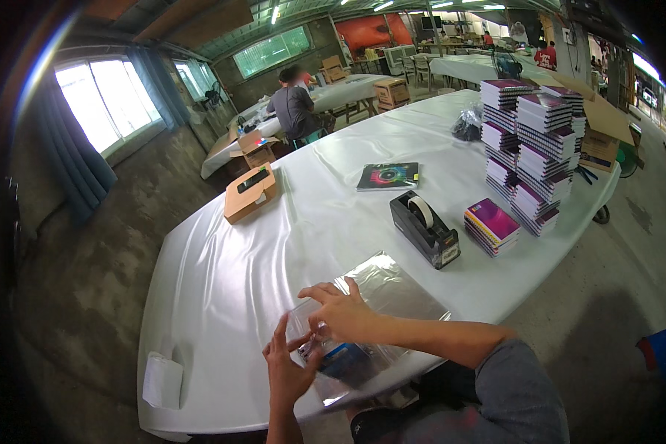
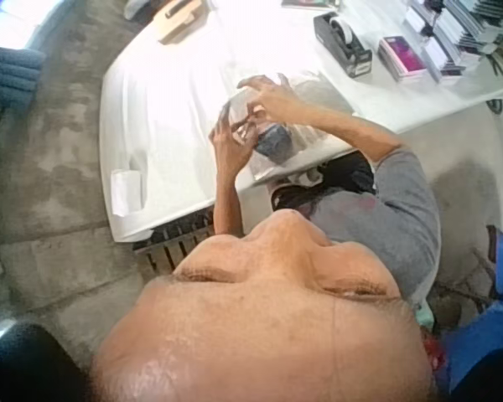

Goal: The person wraps spiral-bound notebooks in clear plastic sleeves at a table. They place each notebook into a sleeve, fold the plastic edges, and seal the package with tape from a dispenser. Finished wrapped notebooks are stacked on the table.

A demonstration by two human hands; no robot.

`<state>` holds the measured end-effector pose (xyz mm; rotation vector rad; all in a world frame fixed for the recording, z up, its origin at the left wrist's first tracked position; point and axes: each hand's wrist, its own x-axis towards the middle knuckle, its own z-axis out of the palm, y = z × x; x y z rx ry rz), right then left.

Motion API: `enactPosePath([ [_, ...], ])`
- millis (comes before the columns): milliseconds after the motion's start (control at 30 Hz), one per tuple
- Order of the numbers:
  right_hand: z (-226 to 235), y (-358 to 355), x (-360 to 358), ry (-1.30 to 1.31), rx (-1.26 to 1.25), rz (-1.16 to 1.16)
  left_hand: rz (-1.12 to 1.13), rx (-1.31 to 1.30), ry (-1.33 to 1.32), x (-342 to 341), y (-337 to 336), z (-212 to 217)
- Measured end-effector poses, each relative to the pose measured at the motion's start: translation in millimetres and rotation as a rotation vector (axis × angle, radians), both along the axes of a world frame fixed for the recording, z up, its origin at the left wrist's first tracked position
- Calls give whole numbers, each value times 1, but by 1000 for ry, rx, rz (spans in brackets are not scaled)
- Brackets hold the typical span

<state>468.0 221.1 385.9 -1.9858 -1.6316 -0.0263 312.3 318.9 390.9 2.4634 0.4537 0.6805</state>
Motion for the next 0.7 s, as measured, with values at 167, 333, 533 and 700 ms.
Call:
enactPosePath([
  [167,12,-15,-32,-471,-184,84,-11,138,120,-11,-2,-14],
  [333,9,-46,-25,-344,-104,172,-56,379,-20,-13,-7,-27],
  [533,-7,-121,125,-27,191,-701,-14,450,-27,-10,-21,-28],
  [700,-60,-148,201,875,9,-876,11,437,-44,-10,-22,-27],
])
